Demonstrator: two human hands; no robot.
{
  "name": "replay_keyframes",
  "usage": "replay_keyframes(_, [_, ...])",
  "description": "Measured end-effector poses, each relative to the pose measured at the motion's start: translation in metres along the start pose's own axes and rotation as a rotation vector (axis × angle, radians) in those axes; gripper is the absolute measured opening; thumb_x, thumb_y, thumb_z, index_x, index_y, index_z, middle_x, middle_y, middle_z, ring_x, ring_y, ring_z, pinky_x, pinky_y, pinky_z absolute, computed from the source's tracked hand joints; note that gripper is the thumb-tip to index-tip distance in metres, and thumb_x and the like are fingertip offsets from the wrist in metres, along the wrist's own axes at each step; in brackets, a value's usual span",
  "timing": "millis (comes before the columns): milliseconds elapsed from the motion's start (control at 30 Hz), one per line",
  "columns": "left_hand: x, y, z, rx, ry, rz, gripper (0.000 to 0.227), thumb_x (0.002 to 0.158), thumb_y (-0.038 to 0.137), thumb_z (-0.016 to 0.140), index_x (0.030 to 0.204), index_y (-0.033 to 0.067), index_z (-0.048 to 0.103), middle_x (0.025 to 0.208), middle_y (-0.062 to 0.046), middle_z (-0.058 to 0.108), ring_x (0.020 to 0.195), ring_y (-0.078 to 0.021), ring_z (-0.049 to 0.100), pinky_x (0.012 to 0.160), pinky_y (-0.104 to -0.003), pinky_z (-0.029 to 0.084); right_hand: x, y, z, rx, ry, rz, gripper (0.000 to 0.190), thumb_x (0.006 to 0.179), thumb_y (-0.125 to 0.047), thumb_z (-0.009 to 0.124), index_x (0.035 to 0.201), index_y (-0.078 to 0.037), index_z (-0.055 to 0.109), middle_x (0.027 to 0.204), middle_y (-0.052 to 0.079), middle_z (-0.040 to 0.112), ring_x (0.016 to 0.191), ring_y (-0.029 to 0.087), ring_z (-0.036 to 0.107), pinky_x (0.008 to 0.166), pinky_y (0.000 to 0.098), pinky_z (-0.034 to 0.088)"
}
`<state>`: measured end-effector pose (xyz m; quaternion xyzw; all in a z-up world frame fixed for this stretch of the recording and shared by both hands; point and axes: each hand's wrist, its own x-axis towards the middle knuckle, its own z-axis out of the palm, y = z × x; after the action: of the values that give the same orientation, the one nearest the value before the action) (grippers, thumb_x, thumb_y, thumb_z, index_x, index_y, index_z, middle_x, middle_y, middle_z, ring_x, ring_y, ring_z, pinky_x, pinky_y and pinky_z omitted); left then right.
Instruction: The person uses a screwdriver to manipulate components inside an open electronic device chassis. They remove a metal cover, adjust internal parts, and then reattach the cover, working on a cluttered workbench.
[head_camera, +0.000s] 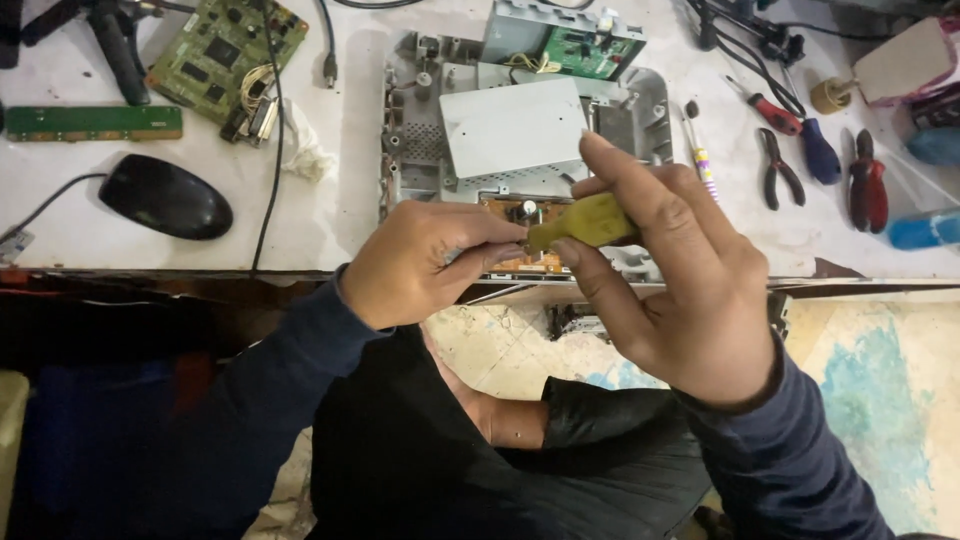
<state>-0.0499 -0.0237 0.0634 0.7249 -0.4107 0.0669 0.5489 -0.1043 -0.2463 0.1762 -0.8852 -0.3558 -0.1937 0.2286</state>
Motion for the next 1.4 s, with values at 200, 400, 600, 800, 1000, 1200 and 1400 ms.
replay_keyframes(200, [-0.002,0.004,0.0,0.007,-0.004,0.002,0.021,0.101,0.008,0.065,0.121,0.0048,0.072,0.112,-0.011,0.078,0.099,-0.0273,0.077,0.086,-0.037,0.065,-0.002,-0.003,-0.002,-0.011,-0.019,-0.018,0.059,0.107,0.003,0.077,0.154,0.004,0.041,0.125,0.021,0.069,0.103,0.027,0.067,0.092,0.037,0.064])
replay_keyframes(400, [0.0,0.013,-0.004,-0.041,-0.002,-0.022,0.022,0.102,0.007,0.064,0.124,0.0065,0.069,0.116,-0.012,0.076,0.103,-0.0277,0.076,0.091,-0.04,0.062,-0.001,0.004,-0.001,0.003,-0.055,-0.021,0.062,0.11,-0.005,0.079,0.158,-0.004,0.04,0.125,0.018,0.058,0.108,0.026,0.059,0.092,0.0336,0.061])
replay_keyframes(600, [0.01,0.051,-0.011,-0.153,-0.022,-0.109,0.041,0.1,0.022,0.062,0.135,0.0009,0.054,0.126,-0.014,0.068,0.114,-0.0227,0.067,0.099,-0.036,0.055,0.01,0.002,-0.002,0.063,-0.001,-0.069,0.046,0.113,-0.026,0.066,0.154,-0.009,0.051,0.117,0.013,0.054,0.108,0.029,0.06,0.093,0.0381,0.059])
replay_keyframes(800, [0.014,0.052,-0.003,0.01,0.007,-0.195,0.02,0.105,0.016,0.054,0.11,-0.0002,0.063,0.095,-0.013,0.069,0.089,-0.0231,0.069,0.078,-0.035,0.053,-0.001,0.014,0.007,0.191,-0.006,-0.114,0.05,0.133,-0.005,0.06,0.168,-0.017,0.028,0.144,0.008,0.061,0.137,0.027,0.068,0.129,0.039,0.072])
replay_keyframes(1000, [0.015,0.057,0.012,0.039,0.211,-0.242,0.021,0.095,0.009,0.076,0.102,-0.0002,0.059,0.09,-0.011,0.068,0.086,-0.0218,0.071,0.079,-0.034,0.058,0.001,0.021,-0.003,0.321,-0.138,-0.114,0.058,0.132,-0.029,0.053,0.176,-0.02,0.016,0.146,0.009,0.055,0.136,0.025,0.06,0.128,0.0381,0.063])
replay_keyframes(1200, [0.009,0.057,0.029,0.095,0.361,-0.201,0.027,0.099,0.007,0.078,0.094,0.0037,0.051,0.082,-0.008,0.056,0.075,-0.0176,0.056,0.068,-0.032,0.046,0.011,0.016,0.005,0.329,0.023,-0.061,0.048,0.114,-0.021,0.078,0.153,-0.02,0.05,0.12,0.001,0.056,0.118,0.022,0.06,0.11,0.0327,0.065])
replay_keyframes(1400, [0.01,0.051,0.011,-0.134,-0.001,-0.201,0.027,0.106,0.014,0.052,0.13,0.0023,0.058,0.124,-0.012,0.068,0.121,-0.0243,0.068,0.105,-0.036,0.055,0.008,0.022,-0.017,0.384,-0.129,-0.158,0.051,0.13,0.0,0.051,0.168,-0.015,0.021,0.162,0.012,0.064,0.144,0.03,0.075,0.13,0.0407,0.071])
